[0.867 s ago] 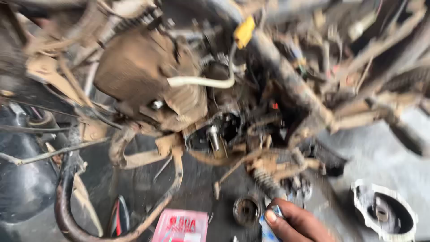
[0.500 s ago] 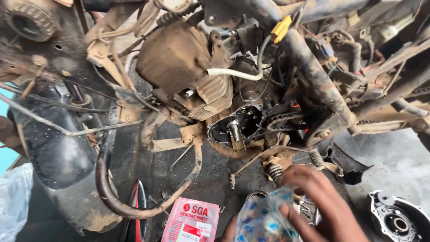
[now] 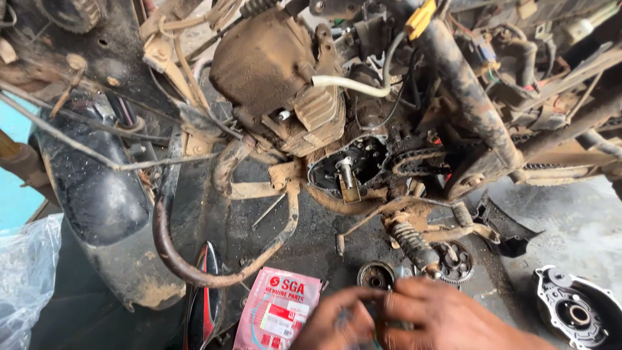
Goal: Replacing the stator coil assembly inside the engine casing of a motorcycle.
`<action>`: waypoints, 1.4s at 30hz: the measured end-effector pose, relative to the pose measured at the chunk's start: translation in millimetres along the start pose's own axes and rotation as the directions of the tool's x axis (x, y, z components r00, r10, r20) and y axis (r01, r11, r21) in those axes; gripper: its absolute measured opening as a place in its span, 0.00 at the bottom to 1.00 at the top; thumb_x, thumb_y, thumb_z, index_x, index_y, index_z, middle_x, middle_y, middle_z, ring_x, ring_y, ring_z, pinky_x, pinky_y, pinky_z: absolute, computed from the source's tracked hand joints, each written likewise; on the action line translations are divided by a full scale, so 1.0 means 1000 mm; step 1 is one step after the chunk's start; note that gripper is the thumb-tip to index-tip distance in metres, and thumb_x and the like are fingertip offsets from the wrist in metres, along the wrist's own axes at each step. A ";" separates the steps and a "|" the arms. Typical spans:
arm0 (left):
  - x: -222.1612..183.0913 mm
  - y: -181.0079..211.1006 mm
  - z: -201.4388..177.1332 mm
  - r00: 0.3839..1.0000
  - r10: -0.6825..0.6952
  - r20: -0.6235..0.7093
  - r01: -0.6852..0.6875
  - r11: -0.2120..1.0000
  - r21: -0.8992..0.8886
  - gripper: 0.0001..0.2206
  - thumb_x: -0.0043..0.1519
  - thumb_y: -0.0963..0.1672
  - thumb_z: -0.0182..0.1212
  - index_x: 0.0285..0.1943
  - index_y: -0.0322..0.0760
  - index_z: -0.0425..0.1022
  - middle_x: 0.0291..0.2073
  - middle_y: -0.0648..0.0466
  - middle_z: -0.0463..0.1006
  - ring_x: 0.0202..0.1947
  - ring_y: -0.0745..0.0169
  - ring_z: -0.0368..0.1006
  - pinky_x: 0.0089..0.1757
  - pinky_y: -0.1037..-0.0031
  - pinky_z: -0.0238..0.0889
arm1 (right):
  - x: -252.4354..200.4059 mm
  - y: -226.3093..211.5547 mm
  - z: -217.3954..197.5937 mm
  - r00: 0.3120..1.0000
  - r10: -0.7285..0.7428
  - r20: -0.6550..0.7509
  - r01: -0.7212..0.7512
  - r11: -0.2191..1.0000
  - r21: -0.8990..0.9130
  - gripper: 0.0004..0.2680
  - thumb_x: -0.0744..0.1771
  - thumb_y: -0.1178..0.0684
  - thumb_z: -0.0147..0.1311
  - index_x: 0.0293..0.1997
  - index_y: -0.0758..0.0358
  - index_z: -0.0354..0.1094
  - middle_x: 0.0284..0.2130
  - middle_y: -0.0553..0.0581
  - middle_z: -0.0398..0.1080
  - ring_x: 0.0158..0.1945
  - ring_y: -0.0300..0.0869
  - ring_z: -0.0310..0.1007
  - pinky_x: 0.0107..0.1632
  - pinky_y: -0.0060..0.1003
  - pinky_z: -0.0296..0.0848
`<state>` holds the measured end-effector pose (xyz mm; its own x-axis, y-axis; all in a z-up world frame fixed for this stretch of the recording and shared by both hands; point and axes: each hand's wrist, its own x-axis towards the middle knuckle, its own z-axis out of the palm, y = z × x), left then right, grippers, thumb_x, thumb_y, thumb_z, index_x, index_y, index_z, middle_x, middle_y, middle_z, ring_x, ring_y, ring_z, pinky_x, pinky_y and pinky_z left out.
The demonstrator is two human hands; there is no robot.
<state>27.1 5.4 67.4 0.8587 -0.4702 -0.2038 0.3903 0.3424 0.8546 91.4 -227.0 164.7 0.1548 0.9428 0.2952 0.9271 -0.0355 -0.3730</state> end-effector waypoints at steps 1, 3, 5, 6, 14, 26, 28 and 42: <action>-0.003 0.015 0.003 0.998 0.051 -0.032 -0.055 0.989 -0.134 0.28 0.61 0.52 0.63 0.62 0.26 0.73 0.53 0.46 0.82 0.59 0.61 0.76 0.60 0.72 0.65 | 0.009 -0.002 -0.010 0.997 -0.056 -0.053 0.056 0.998 -0.007 0.08 0.63 0.50 0.57 0.39 0.61 0.72 0.41 0.57 0.71 0.44 0.50 0.71 0.42 0.47 0.72; 0.000 0.003 -0.006 0.989 0.010 -0.144 -0.021 0.997 -0.077 0.24 0.61 0.49 0.66 0.58 0.24 0.74 0.48 0.45 0.82 0.53 0.60 0.77 0.55 0.70 0.68 | 0.015 -0.007 -0.011 0.994 -0.071 -0.078 0.070 0.997 -0.014 0.08 0.63 0.50 0.57 0.38 0.61 0.71 0.42 0.58 0.71 0.45 0.51 0.73 0.42 0.46 0.73; -0.003 0.000 -0.011 0.966 -0.027 -0.256 0.022 0.999 -0.024 0.20 0.61 0.46 0.68 0.54 0.23 0.75 0.43 0.43 0.83 0.48 0.59 0.78 0.50 0.68 0.71 | 0.017 -0.006 -0.010 0.991 -0.086 -0.103 0.084 0.996 -0.022 0.08 0.62 0.50 0.57 0.37 0.62 0.70 0.44 0.59 0.71 0.46 0.52 0.74 0.43 0.45 0.74; -0.008 0.002 -0.011 0.945 0.036 -0.324 0.041 0.973 0.228 0.19 0.61 0.46 0.69 0.52 0.24 0.76 0.42 0.45 0.84 0.46 0.60 0.79 0.49 0.70 0.72 | 0.015 -0.004 -0.008 0.994 -0.090 -0.055 0.088 0.995 -0.044 0.09 0.63 0.49 0.57 0.39 0.62 0.71 0.44 0.59 0.71 0.45 0.51 0.74 0.43 0.46 0.74; -0.030 0.040 0.011 0.959 0.116 -0.260 0.097 0.724 0.683 0.36 0.45 0.42 0.78 0.64 0.38 0.64 0.42 0.48 0.84 0.48 0.60 0.81 0.48 0.71 0.71 | 0.004 -0.004 0.023 0.988 -0.129 0.082 0.134 0.989 -0.058 0.08 0.64 0.51 0.55 0.38 0.64 0.68 0.45 0.60 0.70 0.46 0.50 0.74 0.39 0.41 0.77; -0.038 0.056 0.023 0.921 0.332 -0.203 0.012 0.498 0.867 0.14 0.51 0.48 0.72 0.40 0.37 0.83 0.29 0.41 0.82 0.34 0.42 0.81 0.38 0.59 0.73 | -0.011 0.012 0.028 0.995 -0.092 0.038 0.092 0.996 0.006 0.07 0.64 0.52 0.57 0.38 0.66 0.72 0.43 0.60 0.73 0.46 0.51 0.76 0.40 0.40 0.78; -0.039 0.060 0.021 0.966 0.218 -0.140 0.002 0.535 0.845 0.10 0.57 0.47 0.67 0.40 0.37 0.82 0.29 0.42 0.81 0.35 0.44 0.82 0.39 0.59 0.73 | -0.015 0.014 0.029 0.997 -0.075 0.013 0.075 0.997 0.025 0.08 0.64 0.52 0.58 0.39 0.65 0.73 0.46 0.60 0.75 0.50 0.49 0.78 0.44 0.39 0.80; 0.002 -0.025 0.014 0.865 0.419 -0.276 0.132 0.340 0.931 0.10 0.65 0.46 0.57 0.50 0.38 0.76 0.45 0.43 0.80 0.48 0.41 0.77 0.51 0.47 0.62 | -0.033 0.053 0.118 0.726 0.687 0.023 -0.688 0.726 0.006 0.10 0.66 0.43 0.61 0.36 0.58 0.76 0.31 0.56 0.78 0.34 0.47 0.83 0.39 0.42 0.82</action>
<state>14.2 -15.2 52.3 0.9980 -0.0391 0.0502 -0.0632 -0.7033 0.7081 95.3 -221.1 31.1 0.7418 0.6676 -0.0626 0.5646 -0.6722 -0.4789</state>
